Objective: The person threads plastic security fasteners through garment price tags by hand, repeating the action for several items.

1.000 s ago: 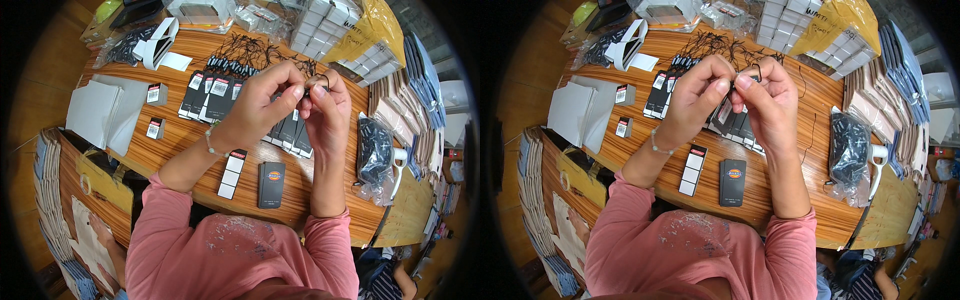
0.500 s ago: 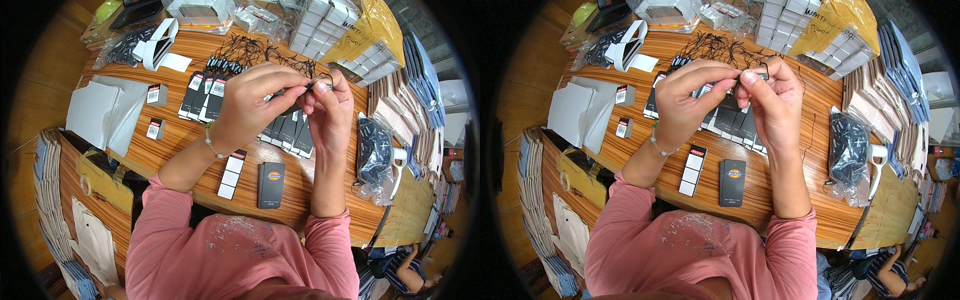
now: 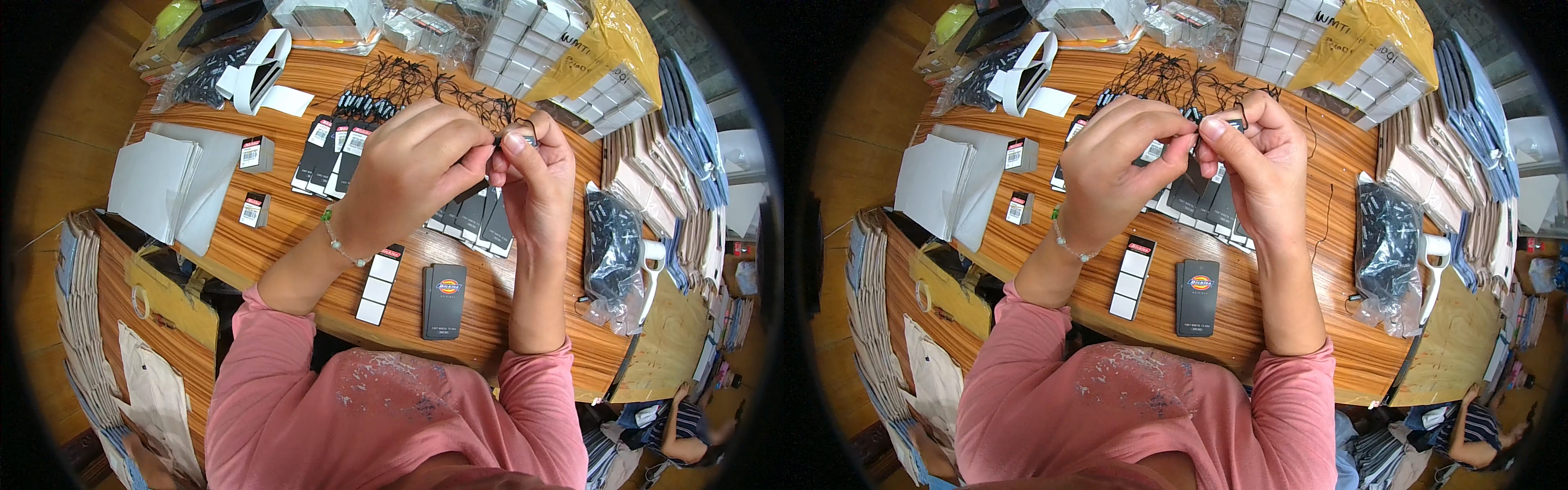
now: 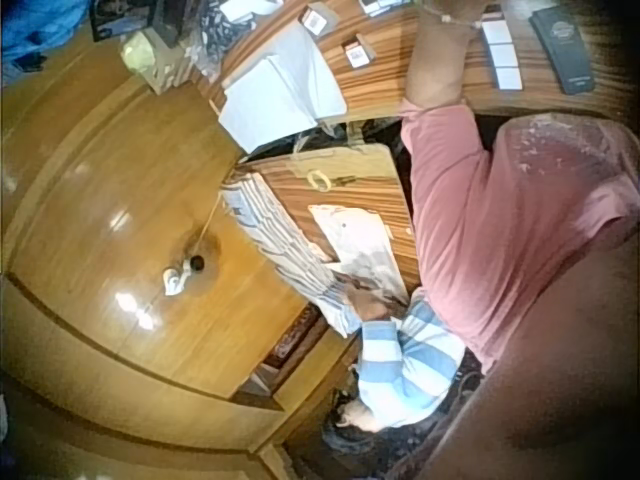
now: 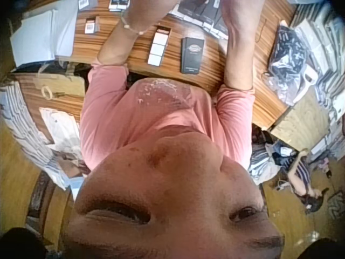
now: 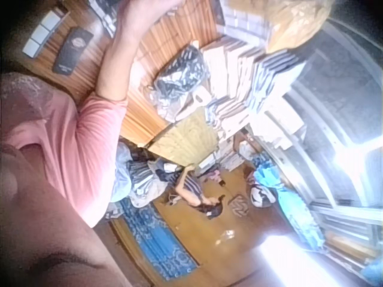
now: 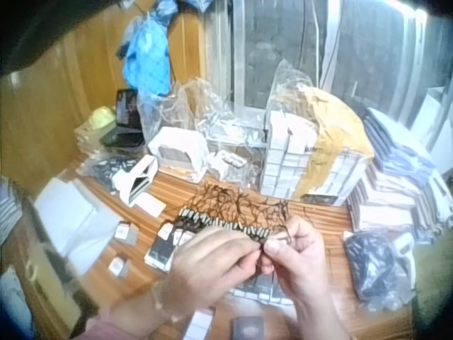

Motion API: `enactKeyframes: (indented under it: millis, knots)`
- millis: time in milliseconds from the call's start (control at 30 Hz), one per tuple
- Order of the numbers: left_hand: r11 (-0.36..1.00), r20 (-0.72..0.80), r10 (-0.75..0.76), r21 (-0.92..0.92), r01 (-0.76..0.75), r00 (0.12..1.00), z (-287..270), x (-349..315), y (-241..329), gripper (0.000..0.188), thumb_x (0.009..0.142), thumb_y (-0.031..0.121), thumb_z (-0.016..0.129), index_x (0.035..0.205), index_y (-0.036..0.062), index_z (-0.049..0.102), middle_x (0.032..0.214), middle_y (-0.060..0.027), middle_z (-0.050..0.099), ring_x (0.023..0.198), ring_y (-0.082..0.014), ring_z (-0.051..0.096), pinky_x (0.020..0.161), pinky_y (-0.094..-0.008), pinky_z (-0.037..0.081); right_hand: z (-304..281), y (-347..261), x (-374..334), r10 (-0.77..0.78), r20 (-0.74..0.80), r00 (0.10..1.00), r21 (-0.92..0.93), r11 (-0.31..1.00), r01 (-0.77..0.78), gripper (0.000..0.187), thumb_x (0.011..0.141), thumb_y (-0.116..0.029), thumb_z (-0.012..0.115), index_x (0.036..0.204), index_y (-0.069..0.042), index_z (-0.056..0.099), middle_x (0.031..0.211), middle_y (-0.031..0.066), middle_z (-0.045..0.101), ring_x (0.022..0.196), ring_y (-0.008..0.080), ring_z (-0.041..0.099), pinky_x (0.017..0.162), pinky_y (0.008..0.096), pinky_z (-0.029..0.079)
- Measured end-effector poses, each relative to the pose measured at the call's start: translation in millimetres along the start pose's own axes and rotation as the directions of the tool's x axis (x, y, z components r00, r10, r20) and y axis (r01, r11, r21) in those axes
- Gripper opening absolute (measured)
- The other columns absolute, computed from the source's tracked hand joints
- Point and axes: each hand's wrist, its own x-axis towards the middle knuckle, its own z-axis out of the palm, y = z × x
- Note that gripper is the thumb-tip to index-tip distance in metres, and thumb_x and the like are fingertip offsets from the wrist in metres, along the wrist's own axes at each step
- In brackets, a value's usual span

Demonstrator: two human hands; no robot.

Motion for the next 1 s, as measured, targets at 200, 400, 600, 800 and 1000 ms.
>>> enactKeyframes:
  millis: [200,400,600,800,1000]
  knots:
    - [0.994,0.036,-0.076,-0.081,0.079,0.996,-1,0,1,0.012,0.064,-0.004,0.063,0.074,0.0001,0.058,0.072,-0.008,0.058,0.065,-0.0174,0.056,0.058,-0.0244,0.045,-1,-2,0,0.006,0.01,1.0,0.007,1.0,-0.006,0.013,0.077,-0.001,0.058,0.072,-0.004,0.046,0.068,0.0074,0.057,0.055,0.0103,0.052,0.048,0.0216,0.043]
    - [0.719,0.268,-0.376,-0.52,0.461,0.887,2,-3,-4,0.007,0.076,0.0,0.057,0.082,-0.0011,0.055,0.08,-0.0037,0.056,0.074,-0.0092,0.053,0.067,-0.0214,0.043,-2,-2,0,-0.027,0.018,0.999,-0.022,0.999,0.028,0.014,0.077,-0.001,0.058,0.072,-0.004,0.046,0.07,0.0081,0.057,0.056,0.0108,0.052,0.048,0.0218,0.043]
    - [0.534,0.398,-0.395,-0.634,0.559,0.828,5,-4,-8,0.008,0.083,0.008,0.051,0.083,-0.0006,0.051,0.076,-0.0016,0.052,0.071,-0.0066,0.049,0.066,-0.0208,0.041,-3,-3,1,-0.034,0.046,0.998,-0.098,0.994,0.038,0.015,0.076,-0.001,0.059,0.071,-0.004,0.045,0.07,0.0085,0.058,0.056,0.0102,0.052,0.049,0.0219,0.043]
    - [0.577,0.417,-0.307,-0.633,0.516,0.855,8,-7,-9,0.011,0.089,0.012,0.041,0.085,0.0019,0.044,0.078,-0.0015,0.046,0.072,-0.0066,0.047,0.067,-0.0199,0.039,-1,-4,1,-0.034,0.044,0.998,-0.095,0.995,0.038,0.014,0.075,-0.001,0.06,0.072,-0.003,0.046,0.069,0.0087,0.058,0.056,0.0099,0.052,0.049,0.0217,0.043]
    - [0.627,0.288,-0.373,-0.623,0.468,0.882,17,-11,-4,0.011,0.085,0.009,0.044,0.082,-0.0011,0.044,0.073,-0.0074,0.048,0.067,-0.0136,0.049,0.062,-0.0253,0.041,1,-2,0,-0.026,0.032,0.999,-0.05,0.998,0.027,0.014,0.075,-0.001,0.06,0.073,-0.003,0.047,0.07,0.0083,0.058,0.057,0.01,0.052,0.05,0.0217,0.043]
